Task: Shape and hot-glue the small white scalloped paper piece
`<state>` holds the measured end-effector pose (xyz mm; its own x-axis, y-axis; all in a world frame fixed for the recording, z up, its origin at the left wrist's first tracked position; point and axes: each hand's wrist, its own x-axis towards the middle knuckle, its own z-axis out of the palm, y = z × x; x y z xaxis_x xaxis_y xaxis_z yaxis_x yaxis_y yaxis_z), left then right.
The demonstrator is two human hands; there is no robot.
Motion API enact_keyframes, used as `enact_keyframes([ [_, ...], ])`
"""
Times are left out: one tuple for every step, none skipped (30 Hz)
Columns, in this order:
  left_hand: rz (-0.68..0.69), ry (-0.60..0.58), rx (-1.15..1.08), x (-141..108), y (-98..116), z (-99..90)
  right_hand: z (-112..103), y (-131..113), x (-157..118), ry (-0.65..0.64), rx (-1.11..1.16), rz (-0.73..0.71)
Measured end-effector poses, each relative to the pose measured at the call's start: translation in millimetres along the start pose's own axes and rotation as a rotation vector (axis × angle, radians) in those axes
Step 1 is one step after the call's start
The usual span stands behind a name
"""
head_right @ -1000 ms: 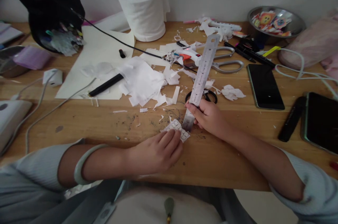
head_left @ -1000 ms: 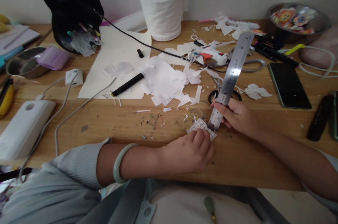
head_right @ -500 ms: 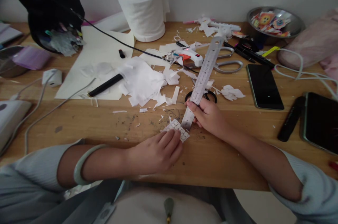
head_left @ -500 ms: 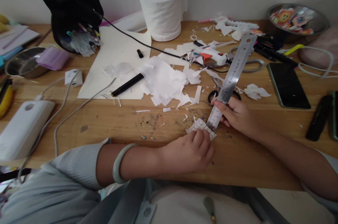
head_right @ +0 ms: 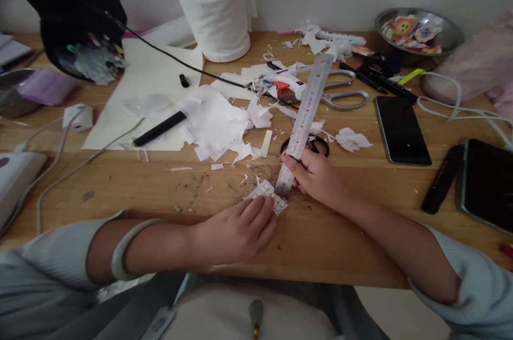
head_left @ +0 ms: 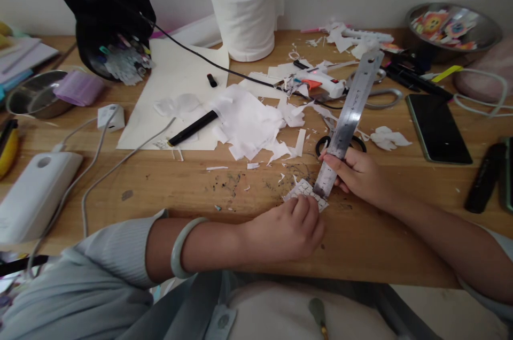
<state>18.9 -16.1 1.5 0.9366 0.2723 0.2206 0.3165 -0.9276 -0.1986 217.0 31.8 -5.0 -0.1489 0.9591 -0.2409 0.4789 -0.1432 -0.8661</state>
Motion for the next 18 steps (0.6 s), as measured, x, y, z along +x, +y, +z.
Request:
enact_keyframes([
  [-0.001, 0.004, 0.002, 0.1, -0.1, -0.2, 0.0, -0.4, -0.1, 0.002, -0.006, 0.0],
  [0.001, 0.003, 0.003, 0.2, -0.2, -0.5, 0.0, -0.7, -0.1, 0.004, -0.009, 0.003],
  [0.004, -0.002, 0.002, 0.2, -0.3, -0.7, 0.1, -1.0, -0.1, 0.003, -0.007, 0.008],
  [0.006, -0.01, 0.0, 0.3, -0.3, -0.9, 0.1, -1.3, 0.0, 0.003, 0.002, 0.012],
  [0.008, -0.016, -0.002, 0.3, -0.3, -1.0, 0.2, -1.6, 0.2, 0.003, 0.018, 0.015],
  [0.009, -0.021, -0.003, 0.3, -0.2, -1.0, 0.3, -1.8, 0.3, 0.005, 0.038, 0.014],
  [0.007, -0.022, -0.004, 0.3, -0.2, -1.0, 0.4, -1.9, 0.4, 0.009, 0.056, 0.01],
  [0.004, -0.02, -0.004, 0.3, -0.1, -0.9, 0.5, -1.8, 0.4, 0.013, 0.067, 0.005],
  [0.002, -0.019, -0.003, 0.3, 0.0, -0.8, 0.6, -1.5, 0.4, 0.016, 0.067, -0.001],
  [0.002, -0.02, -0.003, 0.3, 0.1, -0.6, 0.6, -1.1, 0.4, 0.017, 0.059, -0.006],
  [0.004, -0.021, -0.004, 0.3, 0.2, -0.5, 0.6, -0.6, 0.3, 0.015, 0.046, -0.007],
  [0.005, -0.024, -0.005, 0.2, 0.2, -0.4, 0.6, -0.1, 0.2, 0.011, 0.035, -0.005],
  [0.006, -0.024, -0.004, 0.1, 0.2, -0.3, 0.6, 0.1, 0.1, 0.007, 0.028, -0.004],
  [0.008, -0.023, -0.002, 0.1, 0.2, -0.2, 0.6, 0.1, 0.1, 0.002, 0.026, -0.002],
  [0.008, -0.02, -0.001, 0.0, 0.2, -0.2, 0.5, -0.4, 0.1, -0.001, 0.029, 0.0],
  [0.005, -0.018, -0.001, 0.0, 0.2, -0.2, 0.5, -1.1, 0.2, 0.003, 0.036, 0.002],
  [0.001, -0.015, -0.002, 0.0, 0.2, -0.2, 0.6, -2.0, 0.2, 0.018, 0.047, 0.0],
  [-0.003, -0.013, -0.005, 0.1, 0.2, -0.3, 0.7, -3.1, 0.3, 0.037, 0.057, -0.001],
])
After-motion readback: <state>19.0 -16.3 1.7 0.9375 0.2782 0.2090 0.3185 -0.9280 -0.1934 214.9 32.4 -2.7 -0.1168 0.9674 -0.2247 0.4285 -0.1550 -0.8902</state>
